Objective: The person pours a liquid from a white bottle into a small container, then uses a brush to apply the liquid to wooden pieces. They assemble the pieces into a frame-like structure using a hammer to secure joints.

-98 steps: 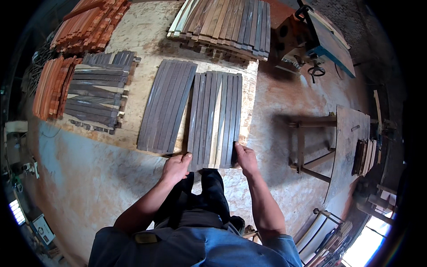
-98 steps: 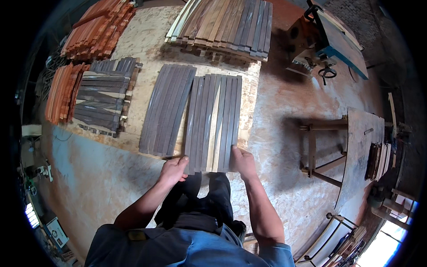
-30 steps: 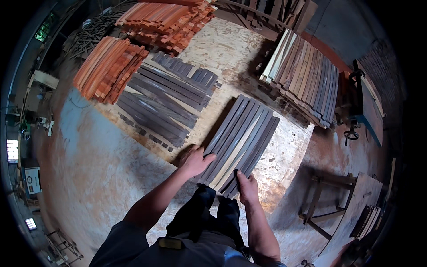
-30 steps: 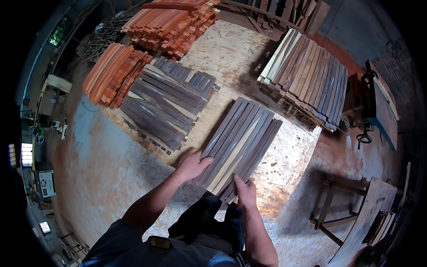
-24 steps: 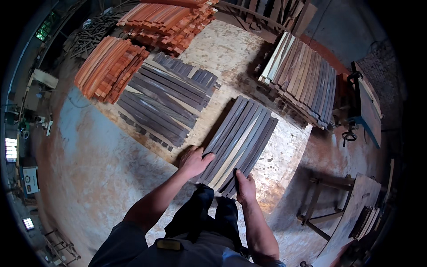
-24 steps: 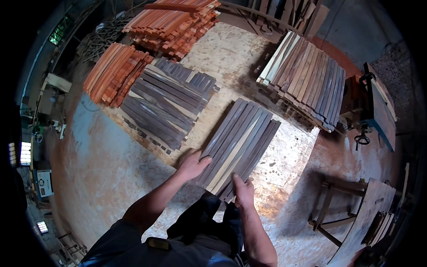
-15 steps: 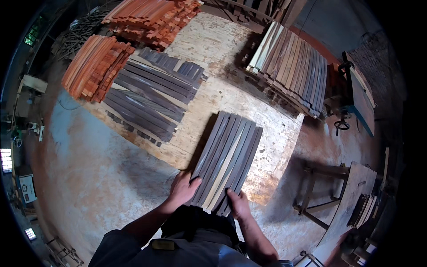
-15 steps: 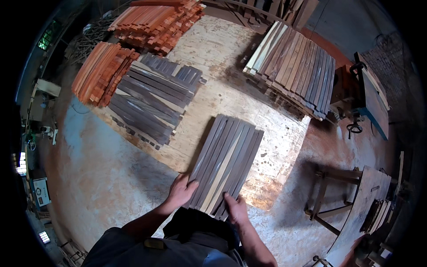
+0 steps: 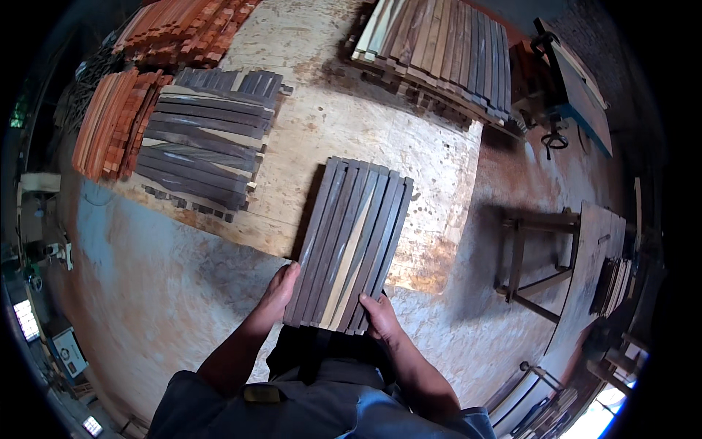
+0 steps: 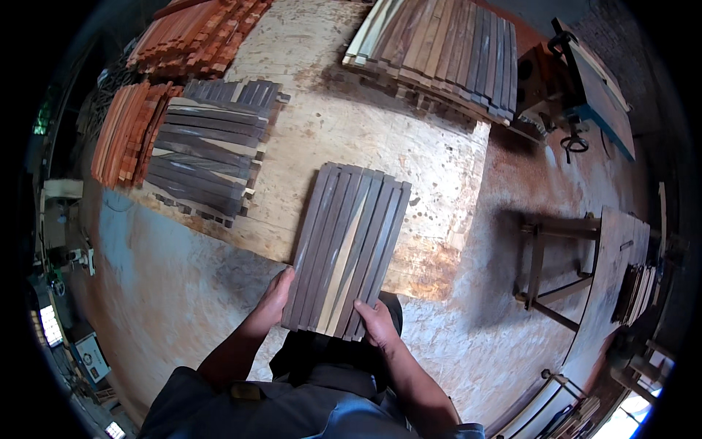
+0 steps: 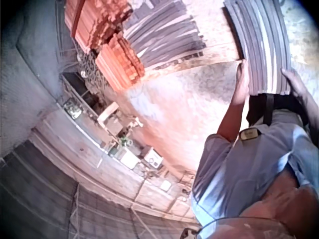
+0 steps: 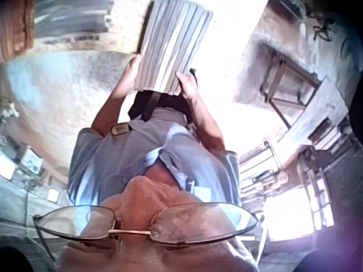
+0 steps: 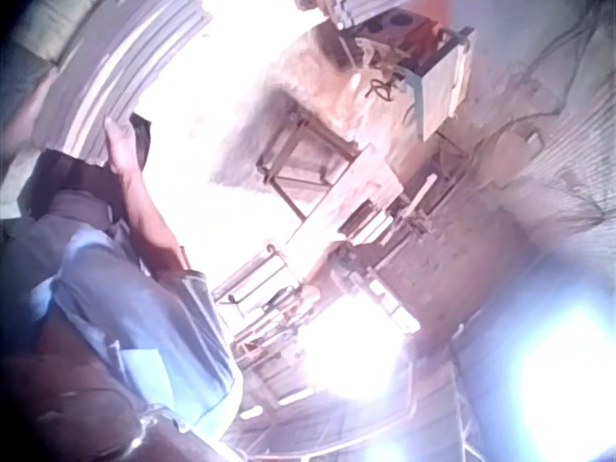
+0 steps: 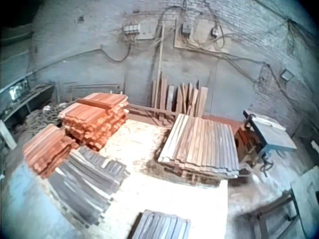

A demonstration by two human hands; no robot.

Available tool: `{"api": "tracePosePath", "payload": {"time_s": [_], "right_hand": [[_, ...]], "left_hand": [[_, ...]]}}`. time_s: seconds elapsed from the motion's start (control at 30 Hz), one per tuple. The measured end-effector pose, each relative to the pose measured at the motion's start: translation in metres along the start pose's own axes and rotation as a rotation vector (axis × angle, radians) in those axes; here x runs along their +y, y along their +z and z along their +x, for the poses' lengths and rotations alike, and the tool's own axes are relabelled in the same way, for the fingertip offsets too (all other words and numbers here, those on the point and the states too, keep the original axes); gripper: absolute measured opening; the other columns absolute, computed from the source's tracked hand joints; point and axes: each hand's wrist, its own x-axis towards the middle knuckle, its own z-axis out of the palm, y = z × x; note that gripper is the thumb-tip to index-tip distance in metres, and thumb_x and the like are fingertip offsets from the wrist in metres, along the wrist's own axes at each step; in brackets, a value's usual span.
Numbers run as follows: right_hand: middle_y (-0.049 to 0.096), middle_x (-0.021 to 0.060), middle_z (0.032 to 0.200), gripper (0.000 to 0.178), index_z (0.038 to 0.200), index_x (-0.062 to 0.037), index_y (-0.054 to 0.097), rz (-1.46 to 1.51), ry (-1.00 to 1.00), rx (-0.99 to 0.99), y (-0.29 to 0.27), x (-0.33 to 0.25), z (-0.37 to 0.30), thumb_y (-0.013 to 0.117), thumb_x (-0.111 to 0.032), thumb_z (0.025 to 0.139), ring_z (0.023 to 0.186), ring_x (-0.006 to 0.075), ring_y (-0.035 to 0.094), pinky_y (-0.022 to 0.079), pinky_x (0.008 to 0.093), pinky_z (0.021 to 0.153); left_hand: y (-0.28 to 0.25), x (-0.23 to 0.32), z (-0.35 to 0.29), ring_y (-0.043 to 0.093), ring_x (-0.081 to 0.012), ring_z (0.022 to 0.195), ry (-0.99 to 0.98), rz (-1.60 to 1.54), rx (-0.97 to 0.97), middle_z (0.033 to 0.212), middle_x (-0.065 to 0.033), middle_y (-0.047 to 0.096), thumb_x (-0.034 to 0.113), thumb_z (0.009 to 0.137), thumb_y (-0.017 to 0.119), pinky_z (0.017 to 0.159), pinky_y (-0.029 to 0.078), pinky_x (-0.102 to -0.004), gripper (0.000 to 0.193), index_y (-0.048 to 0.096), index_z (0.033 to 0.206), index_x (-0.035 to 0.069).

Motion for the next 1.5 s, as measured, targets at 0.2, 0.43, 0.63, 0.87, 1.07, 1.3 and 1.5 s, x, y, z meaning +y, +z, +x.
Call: {"api": "tracePosePath", "payload": {"time_s": [0.2, 0.43, 0.63, 0.87, 1.07, 1.3, 1.5], "right_hand": [[0.065, 0.0125, 0.107, 0.041, 0.12, 0.0044, 0.054, -0.031, -0.113, 0.116, 0.006, 0.01, 0.007, 0.06, -0.025, 0.093, 0.096, 0.0211, 0.062, 0.049, 0.0353, 0.087], [0.066, 0.018, 0.106, 0.05, 0.125, 0.0054, 0.048, -0.424, -0.318, 0.241, 0.0, 0.011, -0.011, 0.061, -0.029, 0.092, 0.095, 0.0214, 0.063, 0.048, 0.0339, 0.088], [0.067, 0.0242, 0.1, 0.043, 0.119, 0.0059, 0.051, -0.604, -0.545, 0.366, -0.017, 0.024, 0.008, 0.059, -0.027, 0.093, 0.093, 0.0338, 0.066, 0.05, 0.0407, 0.082], [0.066, 0.0079, 0.103, 0.037, 0.116, 0.0028, 0.059, -0.015, -0.189, 0.107, -0.031, 0.023, 0.018, 0.05, -0.029, 0.1, 0.091, 0.0124, 0.059, 0.048, 0.0286, 0.084], [0.067, 0.0116, 0.109, 0.046, 0.119, 0.0005, 0.058, 0.071, 0.082, 0.012, -0.028, 0.006, 0.024, 0.056, -0.039, 0.096, 0.099, 0.0214, 0.063, 0.05, 0.0375, 0.091], [0.065, 0.007, 0.105, 0.043, 0.119, 0.0038, 0.058, -0.261, -0.159, 0.16, -0.023, 0.017, 0.017, 0.049, -0.034, 0.1, 0.095, 0.0122, 0.058, 0.046, 0.0276, 0.089], [0.063, 0.0094, 0.111, 0.046, 0.128, 0.0045, 0.052, -0.413, -0.256, 0.187, -0.018, 0.011, -0.005, 0.048, -0.032, 0.101, 0.101, 0.0126, 0.055, 0.044, 0.0278, 0.093]], "left_hand": [[0.001, 0.014, 0.005, 0.05, -0.0237, 0.125, -0.197, -0.117, -0.114, 0.139, -0.0128, 0.049, 0.049, 0.102, 0.033, 0.105, 0.041, -0.0401, 0.063, 0.039, 0.142, 0.001], [0.015, 0.003, -0.014, 0.05, -0.0224, 0.124, -0.214, -0.195, -0.149, 0.138, -0.0117, 0.05, 0.048, 0.102, 0.036, 0.104, 0.041, -0.039, 0.061, 0.04, 0.141, 0.001], [0.001, -0.015, -0.001, 0.05, -0.0221, 0.125, -0.23, -0.28, -0.218, 0.135, -0.0098, 0.054, 0.049, 0.1, 0.042, 0.104, 0.041, -0.0394, 0.059, 0.047, 0.137, 0.004], [0.002, -0.012, 0.02, 0.049, -0.0273, 0.126, -0.249, -0.25, -0.207, 0.139, -0.012, 0.05, 0.078, 0.08, 0.047, 0.105, 0.041, -0.0468, 0.094, 0.041, 0.143, 0.008], [0.017, 0.009, 0.022, 0.049, -0.0291, 0.126, -0.287, -0.257, -0.214, 0.139, -0.0117, 0.051, 0.081, 0.08, 0.04, 0.104, 0.041, -0.0488, 0.096, 0.04, 0.145, 0.011], [0.016, 0.01, 0.024, 0.05, -0.0292, 0.125, -0.293, -0.239, -0.188, 0.138, -0.0101, 0.053, 0.082, 0.081, 0.037, 0.104, 0.041, -0.0489, 0.094, 0.042, 0.144, 0.012], [0.027, 0.009, 0.026, 0.052, -0.0285, 0.122, -0.28, -0.26, -0.206, 0.136, -0.0096, 0.054, 0.08, 0.081, 0.038, 0.103, 0.042, -0.0483, 0.092, 0.044, 0.142, 0.012]]}}
